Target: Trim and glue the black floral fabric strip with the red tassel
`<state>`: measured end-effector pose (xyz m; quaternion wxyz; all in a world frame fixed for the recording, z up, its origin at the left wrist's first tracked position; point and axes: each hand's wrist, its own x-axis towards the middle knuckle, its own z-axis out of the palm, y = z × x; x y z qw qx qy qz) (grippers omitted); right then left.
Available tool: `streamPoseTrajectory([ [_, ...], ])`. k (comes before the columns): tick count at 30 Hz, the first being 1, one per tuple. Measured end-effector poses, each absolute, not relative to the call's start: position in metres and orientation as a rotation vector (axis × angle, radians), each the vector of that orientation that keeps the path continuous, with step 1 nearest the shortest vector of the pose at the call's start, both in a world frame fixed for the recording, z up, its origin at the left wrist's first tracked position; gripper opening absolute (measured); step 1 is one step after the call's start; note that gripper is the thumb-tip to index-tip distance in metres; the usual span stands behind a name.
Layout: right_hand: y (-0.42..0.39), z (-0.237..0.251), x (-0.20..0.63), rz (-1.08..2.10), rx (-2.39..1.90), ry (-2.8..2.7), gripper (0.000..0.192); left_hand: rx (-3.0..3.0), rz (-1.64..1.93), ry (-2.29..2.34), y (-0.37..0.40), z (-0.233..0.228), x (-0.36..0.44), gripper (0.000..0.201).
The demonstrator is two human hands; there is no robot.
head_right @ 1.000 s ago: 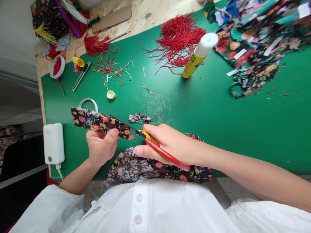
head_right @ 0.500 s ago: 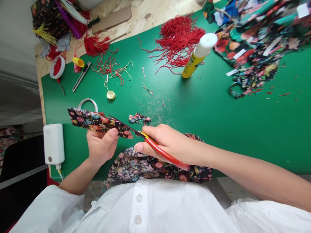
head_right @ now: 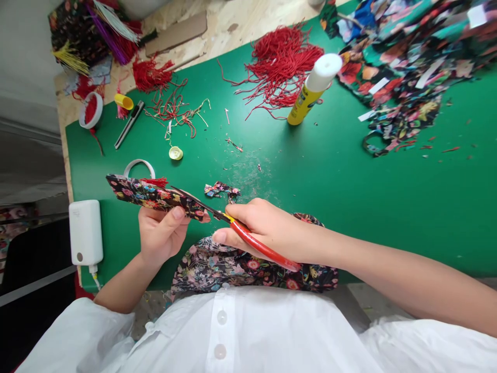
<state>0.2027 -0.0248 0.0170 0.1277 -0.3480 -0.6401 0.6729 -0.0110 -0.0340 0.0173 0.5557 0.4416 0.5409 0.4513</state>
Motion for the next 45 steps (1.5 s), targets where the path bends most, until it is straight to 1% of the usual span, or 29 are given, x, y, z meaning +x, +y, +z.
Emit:
streamPoseTrajectory([
  [4,-0.0247,0.0179,0.2023,1.965,-1.025,-1.85,0.061,1.052,1.03,1.255,-0.0345,0.0171,-0.0111,0.034],
  [7,-0.0253,0.0173,0.2019,1.93,-1.047,-1.799,0.065,1.046,0.998,1.253,-0.0347,0.0196,-0.011,0.035],
  [12,-0.026,0.0196,0.2036,1.902,-1.051,-1.721,0.068,1.008,1.042,1.22,-0.0339,0.0223,-0.0109,0.031],
  [18,-0.0238,0.0222,0.2054,1.952,-1.041,-1.833,0.062,0.99,1.069,1.208,-0.0352,0.0186,-0.0119,0.026],
  [24,-0.0232,0.0215,0.2052,1.95,-1.061,-1.886,0.059,1.058,1.008,1.271,-0.0364,0.0189,-0.0123,0.031],
  [30,-0.0219,0.0207,0.2043,1.956,-1.069,-1.89,0.057,1.057,1.021,1.27,-0.0362,0.0197,-0.0118,0.027],
  [40,-0.0193,0.0186,0.2022,1.887,-1.081,-1.961,0.064,1.11,1.018,1.296,-0.035,0.0162,-0.0131,0.03],
  [45,-0.0193,0.0169,0.2023,1.857,-1.06,-1.941,0.062,1.114,0.998,1.297,-0.0349,0.0165,-0.0128,0.031],
])
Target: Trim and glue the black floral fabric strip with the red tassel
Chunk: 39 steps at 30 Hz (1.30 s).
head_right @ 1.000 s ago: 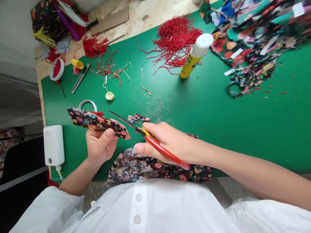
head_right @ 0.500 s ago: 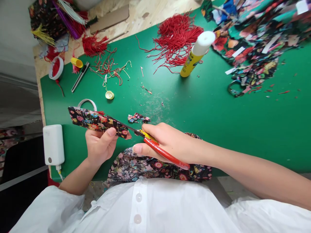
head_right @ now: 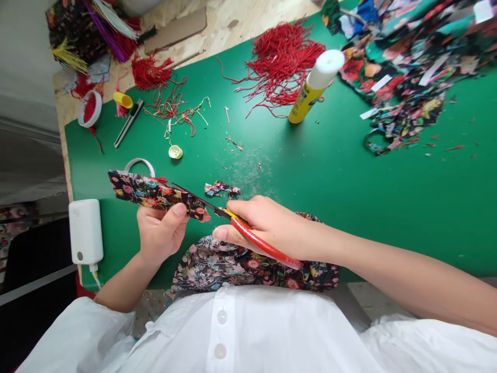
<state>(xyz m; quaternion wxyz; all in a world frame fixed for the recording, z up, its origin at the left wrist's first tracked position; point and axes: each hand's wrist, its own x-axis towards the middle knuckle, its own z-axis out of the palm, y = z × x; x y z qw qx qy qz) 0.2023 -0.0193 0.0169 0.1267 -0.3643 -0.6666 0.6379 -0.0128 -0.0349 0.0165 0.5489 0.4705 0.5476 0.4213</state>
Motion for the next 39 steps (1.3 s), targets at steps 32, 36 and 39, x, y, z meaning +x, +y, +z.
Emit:
streamPoseTrajectory([
  [32,-0.0254,0.0195,0.2065,1.929,-1.015,-1.789,0.065,1.027,1.123,1.226,-0.034,0.016,-0.0144,0.022],
  [36,-0.0246,0.0221,0.2069,1.965,-1.045,-1.83,0.064,1.064,1.117,1.241,-0.0344,0.0151,-0.0147,0.024],
  [39,-0.0239,0.0227,0.2066,1.967,-1.062,-1.843,0.066,1.062,1.133,1.212,-0.0342,0.0154,-0.0142,0.02],
])
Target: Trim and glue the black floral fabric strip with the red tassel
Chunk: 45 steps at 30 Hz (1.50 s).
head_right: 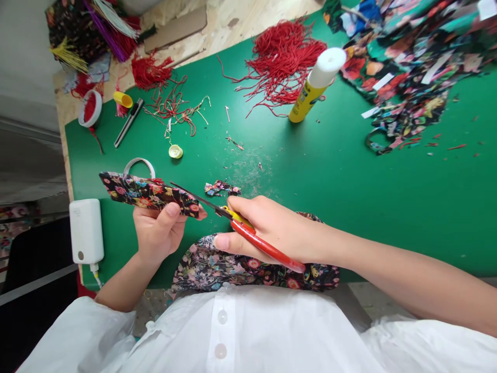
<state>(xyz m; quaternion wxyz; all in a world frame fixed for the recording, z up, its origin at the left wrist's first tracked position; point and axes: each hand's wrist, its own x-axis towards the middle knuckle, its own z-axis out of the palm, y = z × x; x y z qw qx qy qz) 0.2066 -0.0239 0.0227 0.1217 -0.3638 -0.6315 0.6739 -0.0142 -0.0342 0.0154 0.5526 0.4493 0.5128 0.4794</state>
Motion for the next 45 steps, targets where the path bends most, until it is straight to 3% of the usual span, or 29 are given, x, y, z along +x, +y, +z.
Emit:
streamPoseTrajectory([
  [20,-0.023,0.02,0.206,1.952,-1.069,-1.87,0.06,0.994,1.064,1.244,-0.035,0.02,-0.011,0.027],
  [25,-0.023,0.021,0.208,1.967,-1.08,-1.902,0.058,1.028,1.209,1.17,-0.023,0.028,-0.014,0.024],
  [36,-0.019,0.026,0.208,2.018,-0.932,-1.928,0.054,1.111,0.957,1.013,-0.021,0.03,-0.017,0.023],
  [45,-0.014,0.032,0.211,2.161,-0.818,-1.874,0.049,1.102,0.796,1.034,-0.025,0.029,-0.019,0.036],
])
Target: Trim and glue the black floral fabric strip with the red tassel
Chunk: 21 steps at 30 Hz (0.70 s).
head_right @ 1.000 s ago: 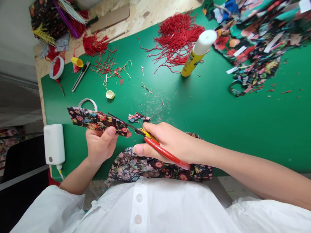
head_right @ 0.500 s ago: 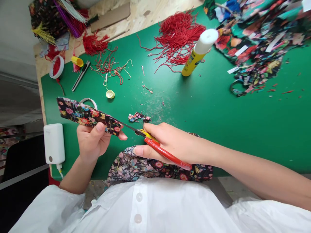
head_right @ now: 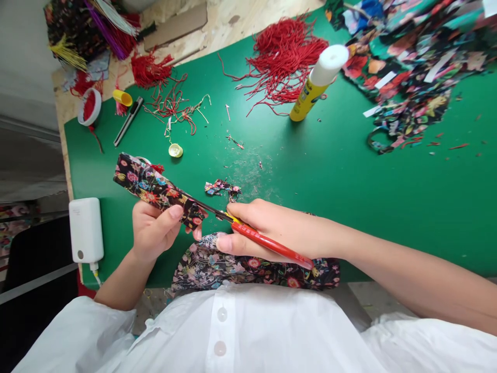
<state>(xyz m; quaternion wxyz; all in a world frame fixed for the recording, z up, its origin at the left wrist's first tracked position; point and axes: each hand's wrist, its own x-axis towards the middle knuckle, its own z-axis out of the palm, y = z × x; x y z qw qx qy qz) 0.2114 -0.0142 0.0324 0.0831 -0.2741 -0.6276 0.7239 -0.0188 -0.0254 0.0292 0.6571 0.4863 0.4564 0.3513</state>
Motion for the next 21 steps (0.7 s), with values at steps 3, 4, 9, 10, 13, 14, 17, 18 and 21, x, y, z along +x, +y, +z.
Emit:
streamPoseTrajectory([
  [3,-0.015,0.03,0.212,2.136,-0.844,-1.911,0.05,1.131,0.798,1.029,-0.026,0.03,-0.019,0.034],
  [4,-0.015,0.029,0.212,2.128,-0.862,-1.926,0.051,1.148,0.804,1.03,-0.026,0.03,-0.019,0.034],
  [9,-0.016,0.026,0.211,2.094,-0.905,-1.952,0.054,1.166,0.828,1.016,-0.025,0.029,-0.018,0.031],
  [10,-0.016,0.025,0.21,2.081,-0.91,-1.953,0.054,1.165,0.83,1.006,-0.025,0.029,-0.019,0.031],
  [13,-0.015,0.023,0.21,2.037,-0.915,-1.962,0.055,1.173,0.831,1.001,-0.025,0.028,-0.02,0.035],
  [14,-0.015,0.023,0.209,2.026,-0.914,-1.964,0.055,1.174,0.825,1.01,-0.026,0.028,-0.02,0.036],
  [17,-0.015,0.021,0.209,2.007,-0.938,-1.968,0.056,1.158,0.818,1.029,-0.026,0.028,-0.019,0.038],
  [18,-0.015,0.02,0.208,2.003,-0.953,-1.968,0.057,1.154,0.825,1.019,-0.026,0.029,-0.019,0.037],
  [21,-0.015,0.018,0.207,1.997,-0.977,-1.966,0.059,1.152,0.844,0.996,-0.025,0.029,-0.019,0.036],
])
